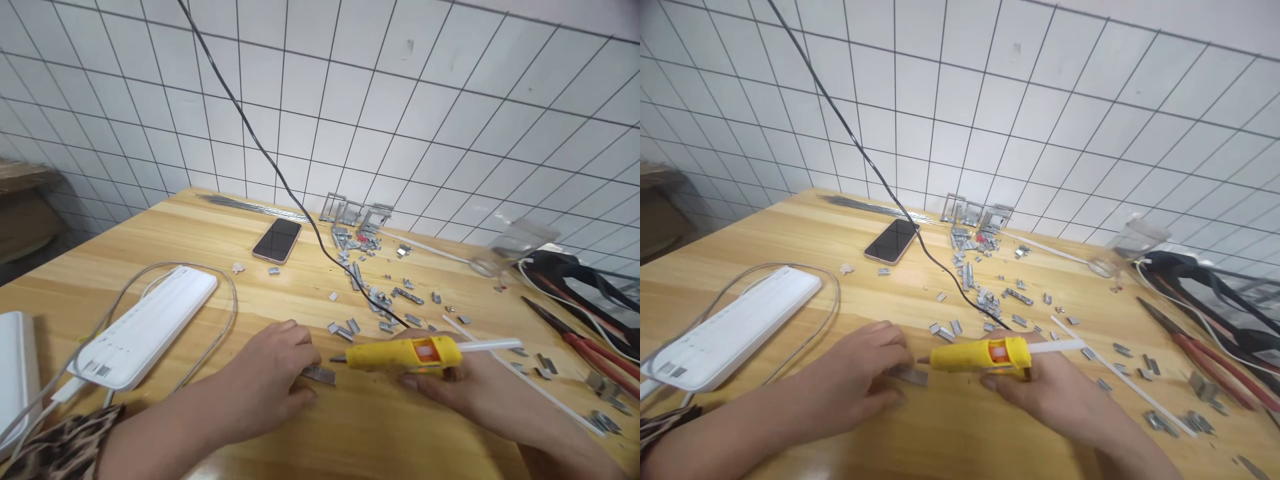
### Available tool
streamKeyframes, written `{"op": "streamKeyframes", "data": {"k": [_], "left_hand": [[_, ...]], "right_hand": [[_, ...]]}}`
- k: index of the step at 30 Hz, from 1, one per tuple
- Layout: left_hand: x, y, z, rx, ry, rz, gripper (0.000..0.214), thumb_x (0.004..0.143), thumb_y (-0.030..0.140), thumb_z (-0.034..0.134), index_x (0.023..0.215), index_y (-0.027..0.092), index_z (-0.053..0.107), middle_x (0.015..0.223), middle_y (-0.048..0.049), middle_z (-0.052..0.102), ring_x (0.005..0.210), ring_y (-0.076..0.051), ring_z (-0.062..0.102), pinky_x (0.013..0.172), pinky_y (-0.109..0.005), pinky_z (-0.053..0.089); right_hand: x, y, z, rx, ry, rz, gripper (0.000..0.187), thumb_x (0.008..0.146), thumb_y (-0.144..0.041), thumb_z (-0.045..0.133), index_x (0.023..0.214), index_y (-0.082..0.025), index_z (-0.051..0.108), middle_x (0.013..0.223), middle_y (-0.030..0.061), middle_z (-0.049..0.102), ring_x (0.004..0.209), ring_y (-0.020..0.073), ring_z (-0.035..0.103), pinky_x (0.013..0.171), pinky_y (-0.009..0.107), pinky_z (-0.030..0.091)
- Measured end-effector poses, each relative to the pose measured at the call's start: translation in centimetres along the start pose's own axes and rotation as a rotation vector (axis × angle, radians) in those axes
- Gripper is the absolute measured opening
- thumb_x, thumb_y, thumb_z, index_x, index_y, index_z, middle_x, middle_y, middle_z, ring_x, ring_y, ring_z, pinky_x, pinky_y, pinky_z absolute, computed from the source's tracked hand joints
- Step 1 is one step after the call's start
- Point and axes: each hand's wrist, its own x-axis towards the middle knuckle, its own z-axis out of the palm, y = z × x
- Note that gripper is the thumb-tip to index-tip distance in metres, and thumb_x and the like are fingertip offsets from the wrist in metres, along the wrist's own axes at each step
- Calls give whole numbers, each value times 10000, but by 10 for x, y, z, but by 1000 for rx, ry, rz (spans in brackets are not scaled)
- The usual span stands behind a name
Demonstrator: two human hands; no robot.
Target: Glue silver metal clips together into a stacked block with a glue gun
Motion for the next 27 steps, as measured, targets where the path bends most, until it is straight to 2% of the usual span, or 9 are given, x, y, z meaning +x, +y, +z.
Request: {"op": "streamKeyframes", "data": {"k": [3, 6, 10, 15, 20, 24, 27], "left_hand": [[-1, 1, -4, -45, -52, -42, 118, 750, 111, 577, 837, 187, 600, 940, -34, 575, 924, -195, 511, 803, -311, 434], [-1, -1, -5, -73, -69, -58, 119, 760, 97, 551, 836, 181, 585, 952, -37, 571, 929, -194, 519, 790, -306, 445], [1, -3, -6, -98, -116, -67, 78, 797, 100, 540, 812, 159, 589, 958, -56, 580, 924, -200, 532, 765, -302, 457], [5, -2, -6, -125, -146, -78, 131, 855, 94, 503, 863, 146, 623, 984, -74, 597, 949, -207, 535, 788, -299, 465], [6, 0, -7, -92, -207, -93, 160, 881, 91, 478, 851, 141, 627, 938, -72, 606, 936, -207, 542, 770, -293, 465], [4, -2, -5, -129, -159, -93, 120, 854, 107, 504, 839, 152, 614, 956, -62, 590, 899, -200, 551, 752, -298, 475], [0, -6, -3, -166, -124, -92, 106, 837, 124, 510, 851, 173, 603, 981, -50, 570, 876, -193, 553, 759, -309, 486]], "right_hand": [[0, -3, 4, -92, -52, -3, 211, 822, -361, 572, 931, -222, 689, 818, 29, 705, 782, 215, 660, 648, 276, 556], [1, -4, 10, -101, 9, 19, 210, 793, -335, 600, 946, -223, 689, 849, 25, 719, 723, 195, 664, 626, 261, 554], [3, -7, 17, -114, 43, -13, 131, 769, -302, 600, 794, -231, 707, 793, 11, 734, 658, 183, 670, 565, 233, 549], [4, -9, 20, -229, 130, -76, 153, 748, -326, 618, 821, -272, 741, 937, 12, 756, 793, 213, 709, 548, 215, 565], [4, -8, 23, -280, 200, -127, 112, 717, -319, 643, 779, -291, 731, 814, -8, 758, 690, 194, 707, 546, 209, 578], [5, -10, 23, -244, 161, -130, 101, 744, -327, 618, 714, -277, 701, 824, -7, 760, 685, 190, 708, 461, 192, 548], [5, -9, 23, -255, 166, -137, 129, 754, -384, 626, 749, -283, 706, 794, -7, 757, 691, 200, 709, 465, 201, 553]]}}
